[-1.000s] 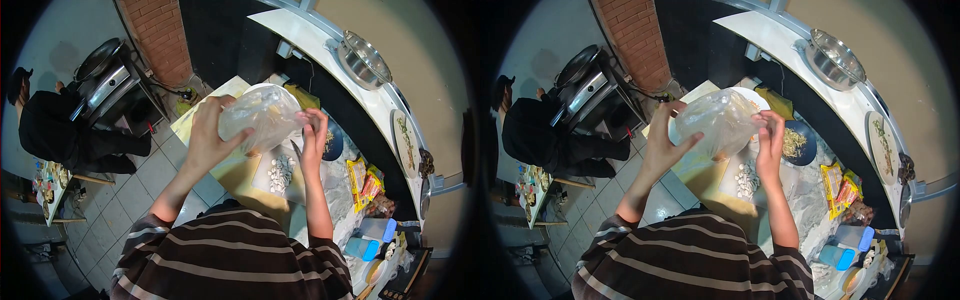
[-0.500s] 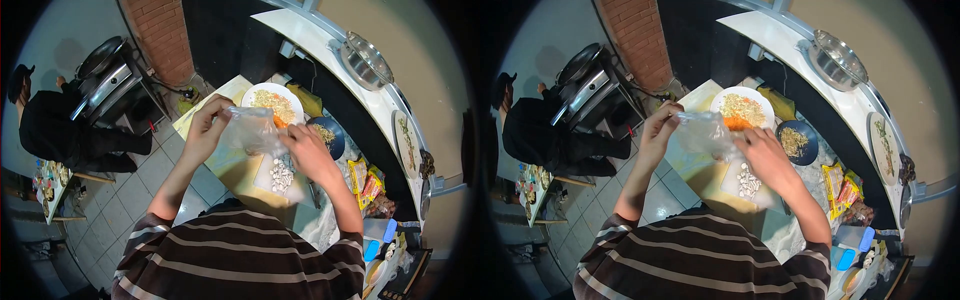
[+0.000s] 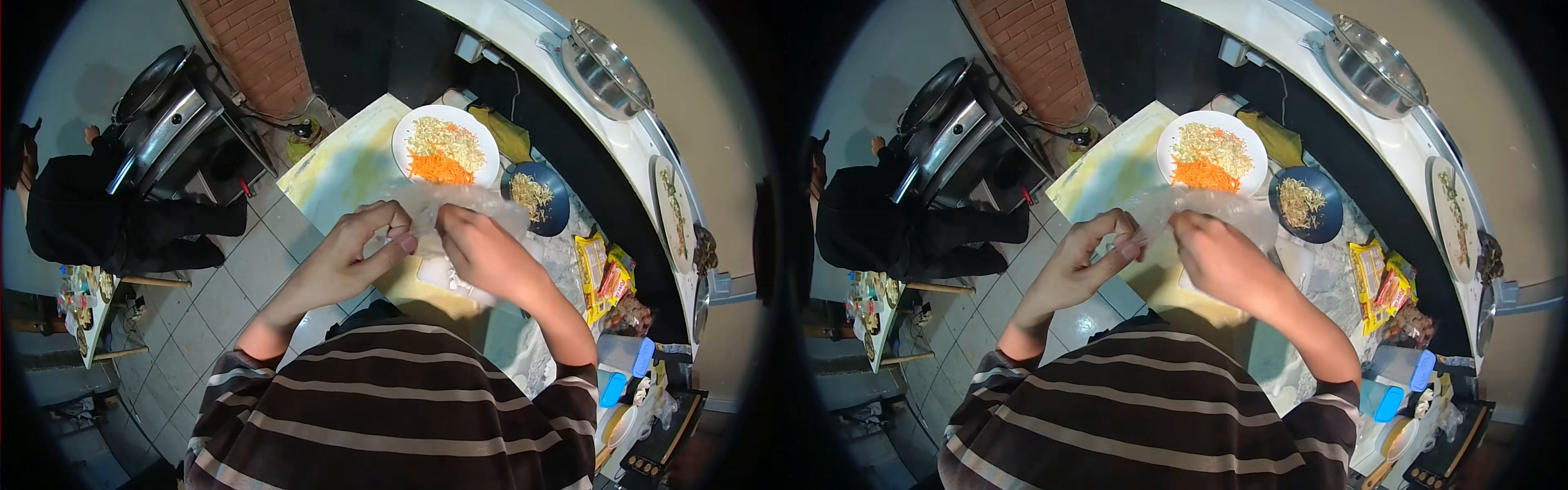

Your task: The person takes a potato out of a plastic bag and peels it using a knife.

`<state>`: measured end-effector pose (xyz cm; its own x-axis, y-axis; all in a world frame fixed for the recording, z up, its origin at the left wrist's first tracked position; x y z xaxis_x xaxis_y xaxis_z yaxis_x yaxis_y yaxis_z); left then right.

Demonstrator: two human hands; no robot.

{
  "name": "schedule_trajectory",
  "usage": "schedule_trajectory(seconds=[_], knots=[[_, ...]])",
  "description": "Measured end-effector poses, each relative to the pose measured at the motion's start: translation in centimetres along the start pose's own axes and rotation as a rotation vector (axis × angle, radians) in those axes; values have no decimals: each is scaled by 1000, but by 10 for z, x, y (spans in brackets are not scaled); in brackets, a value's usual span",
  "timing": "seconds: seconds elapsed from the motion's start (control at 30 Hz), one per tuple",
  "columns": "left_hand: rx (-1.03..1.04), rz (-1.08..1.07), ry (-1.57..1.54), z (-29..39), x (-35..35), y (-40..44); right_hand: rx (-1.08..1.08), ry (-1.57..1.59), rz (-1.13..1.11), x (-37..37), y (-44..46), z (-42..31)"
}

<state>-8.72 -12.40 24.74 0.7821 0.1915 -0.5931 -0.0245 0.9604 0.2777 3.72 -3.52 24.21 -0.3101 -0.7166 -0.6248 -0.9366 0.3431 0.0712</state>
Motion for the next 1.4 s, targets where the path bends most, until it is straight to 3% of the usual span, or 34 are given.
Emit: schedule_trajectory(seconds=[0.07, 0.13, 0.17, 0.2, 0.27, 0.3, 0.37, 0.43, 0.47, 0.53, 0.57, 0.83, 0.87, 0.93, 0.97, 1.0, 1.03, 1.1, 1.2, 1.3, 1.4], knots=[[-130, -13, -449, -5, 5, -2, 69, -16, 57, -5, 7, 13], [-141, -9, -483, -13, 1, -5, 425, -118, -76, -1, 4, 37], [-149, -12, -518, -17, 0, -5, 429, -117, -78, -1, 4, 41], [-149, -16, -522, -16, 1, -1, 432, -193, -233, 8, 0, 48], [157, 85, -466, 6, -6, 6, 445, -351, -424, 31, -10, 69], [158, 79, -469, 6, -5, 7, 450, -349, -421, 41, -7, 76], [155, -33, -477, 9, 6, 5, 280, -59, -89, 48, 11, 78], [135, -80, -438, 8, 18, 4, 138, 125, -130, 94, 32, 167], [220, -99, -396, 18, 22, 7, 143, 127, -119, 105, 40, 196], [341, -122, -309, 32, 26, 9, 201, 1025, -167, 124, 53, 220], [342, -124, -307, 32, 25, 9, 190, 1128, -147, 127, 57, 224], [200, -14, -347, 2, 7, 5, -124, 101, 223, 110, 72, 188], [201, -14, -344, -1, 6, 6, -106, -46, 214, 101, 66, 177], [207, 87, -268, -10, -2, 8, 178, -411, -94, 55, 36, 96], [203, 93, -266, -14, 1, 8, 28, 148, 76, 42, 19, 88], [43, 194, -323, -31, 2, 9, -122, 707, 243, 24, 2, 89], [-115, 293, -378, -52, 5, 7, -96, 909, 243, 19, -8, 92], [-178, 186, 12, -80, 43, 3, 142, 1038, 215, 23, -23, 113], [-175, 110, -32, -99, 87, 0, 452, 1133, 229, 32, -41, 148], [-200, 64, -319, -108, 103, 0, 563, 1191, 285, 34, -60, 165], [-326, 318, -416, -138, 85, -6, 565, 1199, 345, 31, -73, 167]])
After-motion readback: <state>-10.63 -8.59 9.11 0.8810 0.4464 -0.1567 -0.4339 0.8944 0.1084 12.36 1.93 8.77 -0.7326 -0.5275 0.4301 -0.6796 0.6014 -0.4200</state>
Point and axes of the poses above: each hand's wrist, its own y-axis towards the middle knuckle, its own x-axis out of the palm, z = x × y, the point moved 7 cm from there along y, towards the middle knuckle, and after that the axes turned 15 degrees about y, right-handed, at the moved point
